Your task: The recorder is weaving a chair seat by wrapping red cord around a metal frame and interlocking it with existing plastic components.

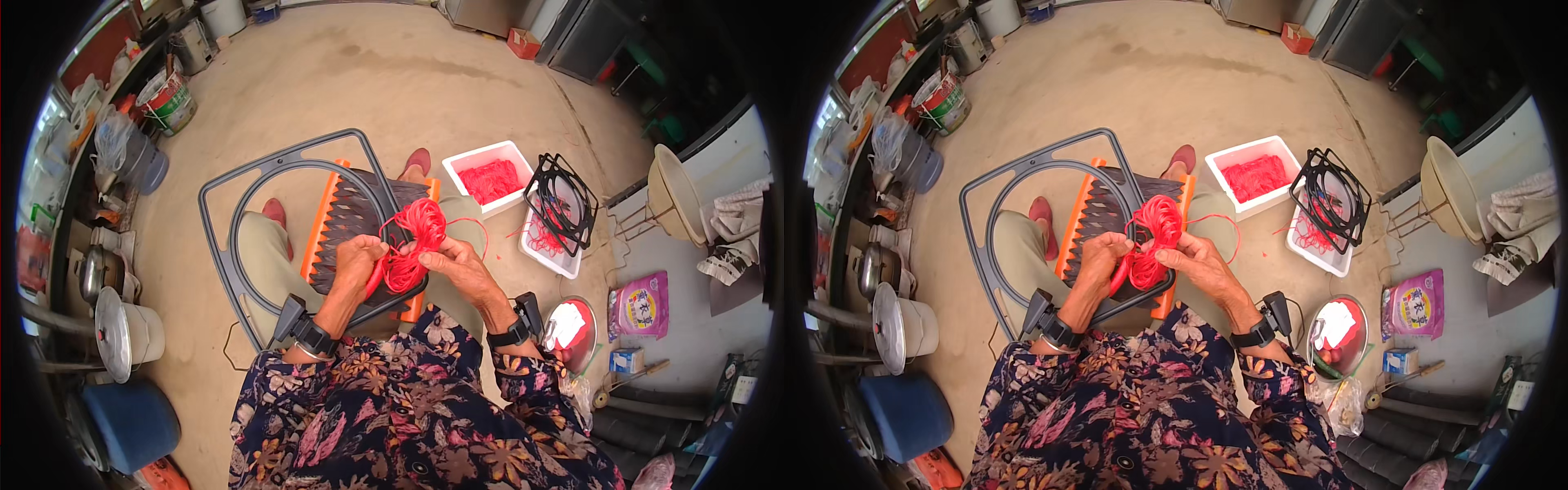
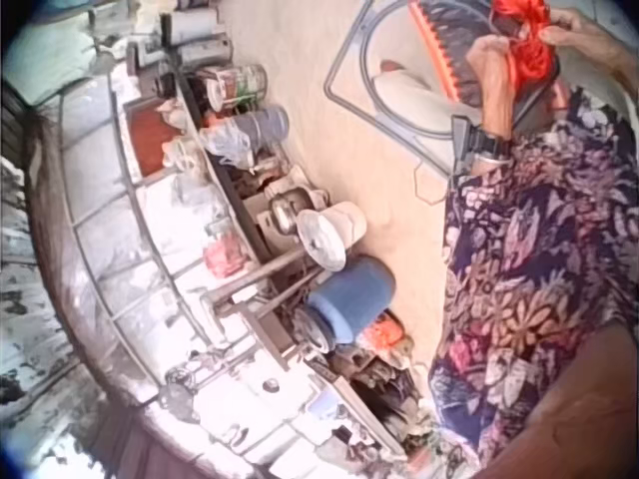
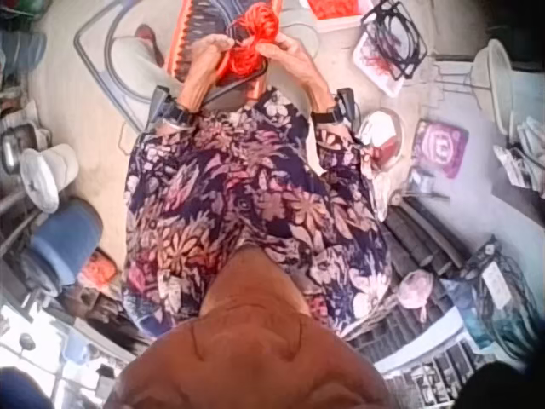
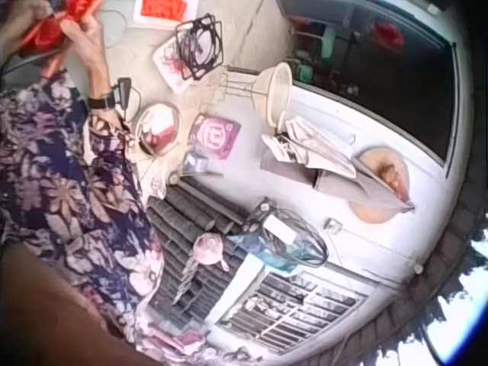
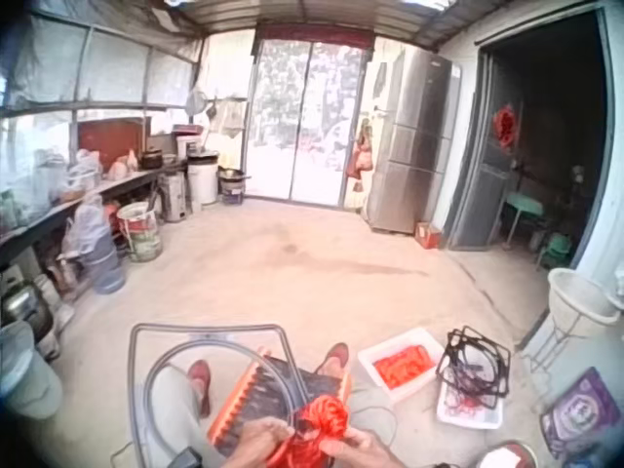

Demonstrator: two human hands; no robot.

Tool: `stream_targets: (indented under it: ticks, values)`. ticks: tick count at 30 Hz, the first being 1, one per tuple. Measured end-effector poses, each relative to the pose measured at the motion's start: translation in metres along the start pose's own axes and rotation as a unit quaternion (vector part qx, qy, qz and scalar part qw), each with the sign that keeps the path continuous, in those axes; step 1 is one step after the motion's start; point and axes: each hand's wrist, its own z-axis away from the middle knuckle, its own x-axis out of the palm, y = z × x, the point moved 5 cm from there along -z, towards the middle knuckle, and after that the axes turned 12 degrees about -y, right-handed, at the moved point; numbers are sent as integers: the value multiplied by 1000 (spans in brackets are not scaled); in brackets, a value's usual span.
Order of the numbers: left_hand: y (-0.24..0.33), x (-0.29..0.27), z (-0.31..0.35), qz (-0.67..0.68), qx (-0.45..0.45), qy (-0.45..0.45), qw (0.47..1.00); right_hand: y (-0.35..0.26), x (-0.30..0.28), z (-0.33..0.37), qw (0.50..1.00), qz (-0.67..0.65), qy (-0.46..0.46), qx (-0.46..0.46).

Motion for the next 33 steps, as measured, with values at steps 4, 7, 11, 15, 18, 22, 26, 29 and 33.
stream_targets:
  ticks: [4, 7, 11, 15, 18, 22, 26, 29, 33]
  values:
    - [-3, -4, -3, -40, -10, -4, 999, 4, -2, 5, 998, -41, 14, -42]
    - [-7, -8, -4, -55, -23, 7, 998, 4, 0, 8, 970, -202, -7, -137]
    - [3, -7, -8, -42, -60, 15, 997, 5, -13, 41, 879, -456, -82, -117]
    - [10, -9, -13, -17, -64, -6, 998, 1, -92, 175, 969, -163, 185, -3]
    - [10, -24, -14, 10, -55, -22, 998, -19, -134, 256, 887, 159, 416, 118]
    - [14, -32, -19, 17, -34, -15, 999, 21, -205, 395, 747, 332, 558, 143]
    - [8, -5, -12, -10, -51, -51, 997, 40, -212, 428, 677, 458, 537, 207]
    - [12, 0, -7, 21, -54, -31, 998, 58, -211, 417, 690, 391, 588, 161]
    - [12, -6, -4, -63, -85, -17, 994, 88, -211, 417, 696, 360, 592, 190]
